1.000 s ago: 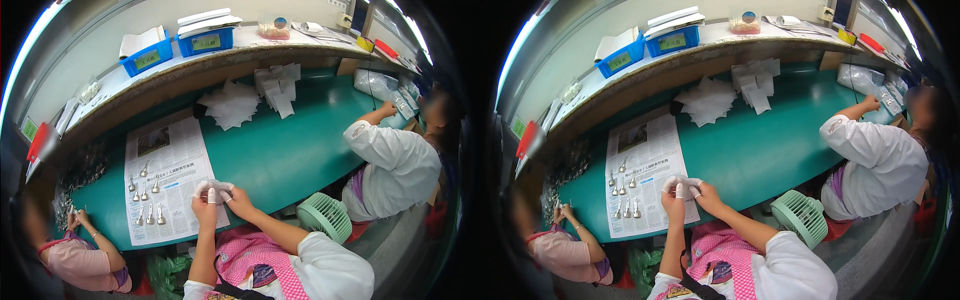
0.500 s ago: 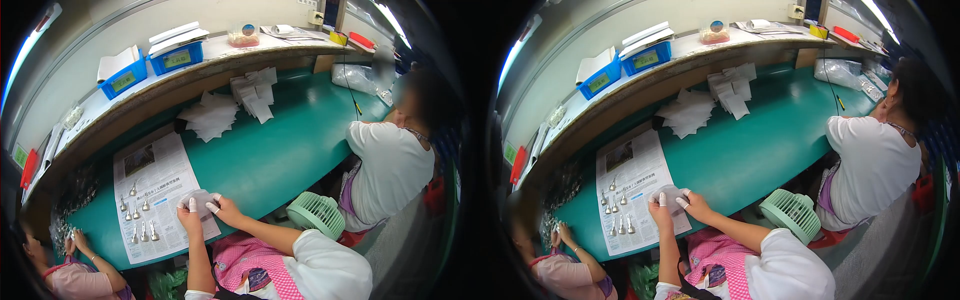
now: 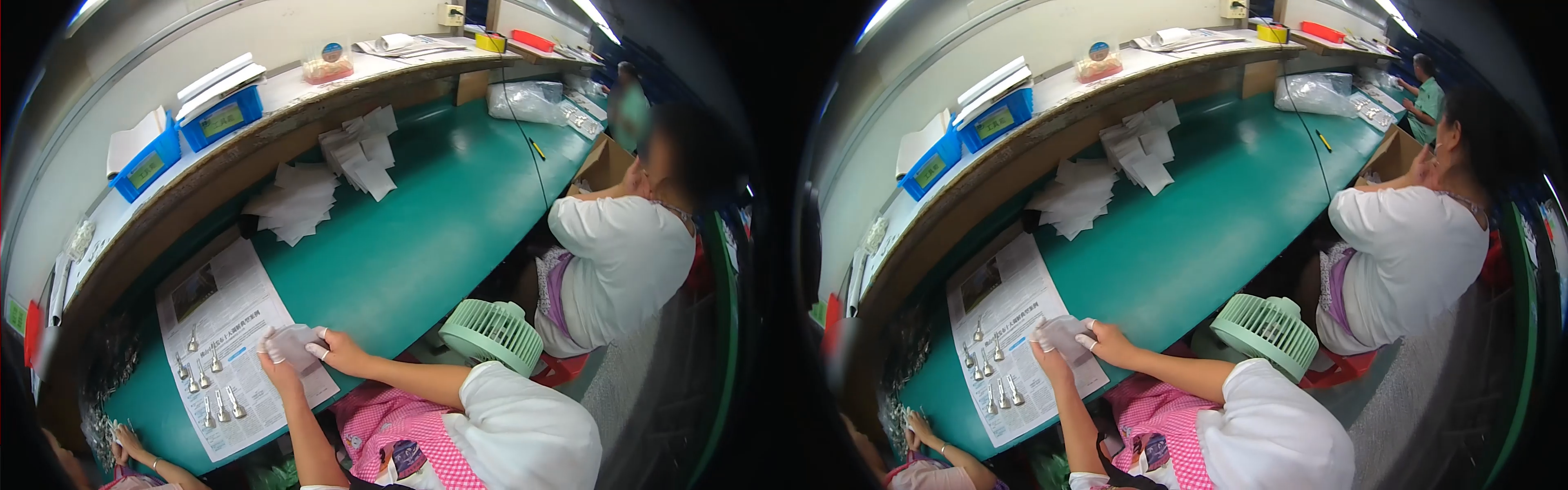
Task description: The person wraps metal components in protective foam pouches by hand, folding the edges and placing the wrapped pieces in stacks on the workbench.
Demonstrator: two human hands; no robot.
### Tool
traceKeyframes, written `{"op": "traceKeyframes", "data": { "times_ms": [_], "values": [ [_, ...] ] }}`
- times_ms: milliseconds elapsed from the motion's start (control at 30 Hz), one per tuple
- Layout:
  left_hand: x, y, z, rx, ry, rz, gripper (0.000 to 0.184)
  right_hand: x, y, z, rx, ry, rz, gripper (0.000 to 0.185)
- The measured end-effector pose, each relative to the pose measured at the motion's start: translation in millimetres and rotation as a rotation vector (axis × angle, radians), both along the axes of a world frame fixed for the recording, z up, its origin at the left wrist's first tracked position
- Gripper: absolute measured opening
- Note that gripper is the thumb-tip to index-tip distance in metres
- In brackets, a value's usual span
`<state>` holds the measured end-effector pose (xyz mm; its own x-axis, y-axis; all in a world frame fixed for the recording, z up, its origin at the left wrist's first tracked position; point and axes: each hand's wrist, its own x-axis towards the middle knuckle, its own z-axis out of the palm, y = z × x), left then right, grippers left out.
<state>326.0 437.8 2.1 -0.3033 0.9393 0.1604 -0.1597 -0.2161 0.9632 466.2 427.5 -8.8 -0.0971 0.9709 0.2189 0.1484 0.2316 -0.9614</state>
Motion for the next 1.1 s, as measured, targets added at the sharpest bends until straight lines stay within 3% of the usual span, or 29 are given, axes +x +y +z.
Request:
{"op": "traceKeyframes", "data": {
  "times_ms": [33, 167, 267, 400, 433, 567, 767, 967, 1100],
  "values": [
    [-5.9, 4.7, -4.1, -0.016, 0.001, 0.026, 0.036, -0.4, -0.8, 0.3, 0.014, -0.007, -0.016, 0.027],
    [-17.8, 8.0, 2.1, -0.102, 0.225, 0.146, 0.025, -2.3, 1.2, -6.6, 0.032, 0.023, -0.067, 0.028],
    [-38.7, 17.7, -44.8, -0.003, 0.275, 0.110, 0.021, -0.2, 2.2, -6.8, -0.043, 0.036, -0.033, 0.033],
    [-33.8, 6.5, -32.9, -0.080, 0.365, 0.123, 0.018, -6.8, 15.1, -20.2, -0.147, 0.193, -0.073, 0.038],
    [-34.1, 7.2, -34.7, -0.099, 0.374, 0.124, 0.018, -1.2, 17.8, 3.2, -0.184, 0.155, -0.094, 0.039],
    [-29.7, 5.4, -27.5, -0.100, 0.408, 0.150, 0.017, 6.5, 87.4, 11.0, 0.040, 0.270, -0.214, 0.037],
    [-28.2, 4.0, -24.8, -0.088, 0.425, 0.159, 0.017, 79.8, 207.1, 31.2, 0.105, -0.021, -0.423, 0.034],
    [-27.3, 7.9, -25.6, -0.114, 0.425, 0.159, 0.015, 197.4, 253.0, 1.6, -0.052, -0.397, -0.728, 0.031],
    [-27.4, 11.6, -30.7, -0.124, 0.450, 0.171, 0.014, 251.9, 255.9, -4.8, -0.072, -0.449, -0.786, 0.036]
  ]
}}
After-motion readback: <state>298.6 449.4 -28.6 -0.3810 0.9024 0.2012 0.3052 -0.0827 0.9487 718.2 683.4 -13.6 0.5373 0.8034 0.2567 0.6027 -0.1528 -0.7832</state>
